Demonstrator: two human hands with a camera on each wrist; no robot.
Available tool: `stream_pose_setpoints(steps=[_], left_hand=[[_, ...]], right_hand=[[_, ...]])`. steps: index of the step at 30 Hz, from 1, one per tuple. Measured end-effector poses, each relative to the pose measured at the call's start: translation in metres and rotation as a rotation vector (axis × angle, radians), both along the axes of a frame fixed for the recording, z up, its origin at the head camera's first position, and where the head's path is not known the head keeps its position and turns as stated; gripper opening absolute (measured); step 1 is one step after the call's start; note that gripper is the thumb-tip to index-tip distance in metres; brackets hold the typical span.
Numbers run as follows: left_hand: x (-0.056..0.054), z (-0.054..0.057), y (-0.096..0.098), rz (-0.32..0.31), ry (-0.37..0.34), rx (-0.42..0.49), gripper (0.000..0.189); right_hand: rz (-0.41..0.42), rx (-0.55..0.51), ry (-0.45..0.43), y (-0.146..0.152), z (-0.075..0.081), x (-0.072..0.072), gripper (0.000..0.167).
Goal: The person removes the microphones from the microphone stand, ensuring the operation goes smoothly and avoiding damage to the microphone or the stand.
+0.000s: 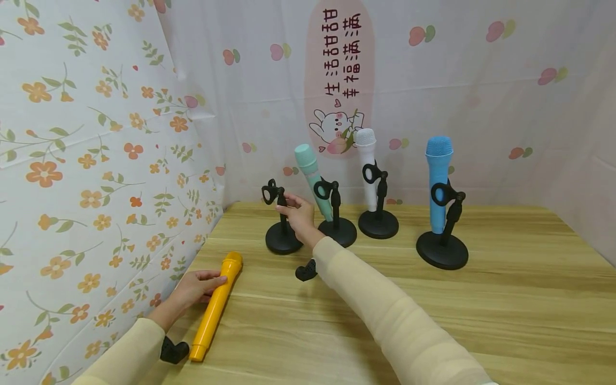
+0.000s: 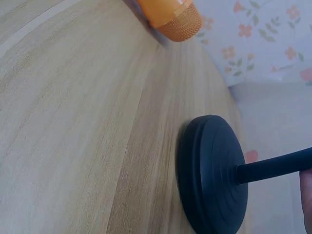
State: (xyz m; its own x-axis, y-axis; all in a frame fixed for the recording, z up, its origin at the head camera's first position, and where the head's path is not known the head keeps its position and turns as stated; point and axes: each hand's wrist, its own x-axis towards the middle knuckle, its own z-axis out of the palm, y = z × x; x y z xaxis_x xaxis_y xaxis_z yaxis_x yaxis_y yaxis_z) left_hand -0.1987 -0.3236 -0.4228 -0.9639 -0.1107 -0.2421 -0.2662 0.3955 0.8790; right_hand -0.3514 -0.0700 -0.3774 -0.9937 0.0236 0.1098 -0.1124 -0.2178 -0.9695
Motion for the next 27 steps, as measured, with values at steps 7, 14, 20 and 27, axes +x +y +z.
stream_pose_setpoints(steps=[7, 14, 20, 27], left_hand=[[-0.001, 0.002, -0.001, -0.011, 0.006, -0.015, 0.054], [0.001, -0.003, -0.002, 0.001, -0.007, -0.015, 0.056], [0.003, -0.004, -0.002, 0.006, -0.008, -0.015, 0.057], [0.000, -0.001, -0.001, -0.014, -0.013, 0.020, 0.056]], right_hand=[[-0.013, 0.020, 0.011, -0.002, 0.000, -0.001, 0.036], [-0.021, 0.062, 0.022, -0.008, -0.003, -0.001, 0.035], [-0.014, 0.080, 0.027, -0.010, -0.003, 0.000, 0.035], [-0.024, 0.109, 0.036, -0.010, -0.002, -0.003, 0.033]])
